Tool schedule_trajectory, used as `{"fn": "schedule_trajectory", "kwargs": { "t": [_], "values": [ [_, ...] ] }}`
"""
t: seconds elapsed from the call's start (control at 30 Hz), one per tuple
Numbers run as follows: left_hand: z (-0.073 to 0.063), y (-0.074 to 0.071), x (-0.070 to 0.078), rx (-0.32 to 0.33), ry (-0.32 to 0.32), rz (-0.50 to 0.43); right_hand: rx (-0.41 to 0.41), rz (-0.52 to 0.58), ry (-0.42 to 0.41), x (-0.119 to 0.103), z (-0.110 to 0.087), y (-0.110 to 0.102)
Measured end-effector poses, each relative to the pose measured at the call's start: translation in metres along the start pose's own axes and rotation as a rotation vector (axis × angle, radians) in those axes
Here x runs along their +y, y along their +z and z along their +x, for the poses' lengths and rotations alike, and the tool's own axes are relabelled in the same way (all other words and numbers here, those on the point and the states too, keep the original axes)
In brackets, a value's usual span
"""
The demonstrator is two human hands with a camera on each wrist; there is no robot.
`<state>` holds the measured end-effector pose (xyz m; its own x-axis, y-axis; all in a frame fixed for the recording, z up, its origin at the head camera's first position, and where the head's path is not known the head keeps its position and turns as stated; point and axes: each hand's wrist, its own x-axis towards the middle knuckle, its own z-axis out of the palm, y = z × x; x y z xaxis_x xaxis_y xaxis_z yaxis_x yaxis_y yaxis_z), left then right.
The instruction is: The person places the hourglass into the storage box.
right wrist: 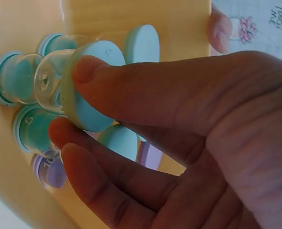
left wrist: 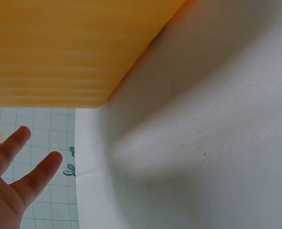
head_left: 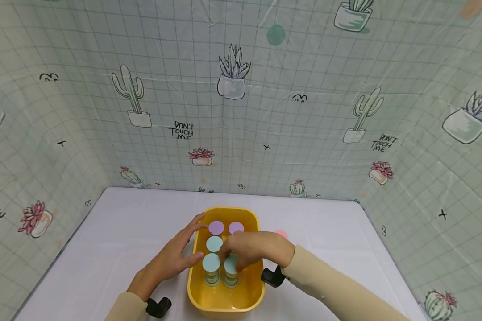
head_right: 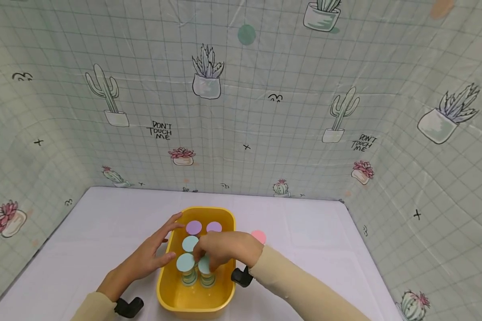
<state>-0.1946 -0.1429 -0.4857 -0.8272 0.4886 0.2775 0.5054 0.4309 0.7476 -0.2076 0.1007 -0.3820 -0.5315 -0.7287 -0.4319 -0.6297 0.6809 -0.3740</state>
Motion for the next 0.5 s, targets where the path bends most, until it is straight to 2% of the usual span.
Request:
{"fn": "schedule_trajectory", "kwargs": {
  "t": [0.2, 0.3, 0.4, 0.5],
  "values": [
    [-0.001, 0.001, -0.003, -0.002, 0.002, -0.018, 0.039, 0.064, -0.003, 0.004, -0.006, -0.002],
    [0.0, 0.002, -0.003, -0.007, -0.006, -0.025, 0.086, 0.141, 0.007, 0.007, -0.015, -0.008],
    [0.0, 0.001, -0.003, -0.008, -0.009, -0.027, 0.168, 0.258, -0.007, 0.012, -0.027, -0.015],
    [0.001, 0.001, -0.003, -0.006, -0.008, -0.025, 0.286, 0.361, -0.035, 0.019, -0.041, -0.021]
  ]
}}
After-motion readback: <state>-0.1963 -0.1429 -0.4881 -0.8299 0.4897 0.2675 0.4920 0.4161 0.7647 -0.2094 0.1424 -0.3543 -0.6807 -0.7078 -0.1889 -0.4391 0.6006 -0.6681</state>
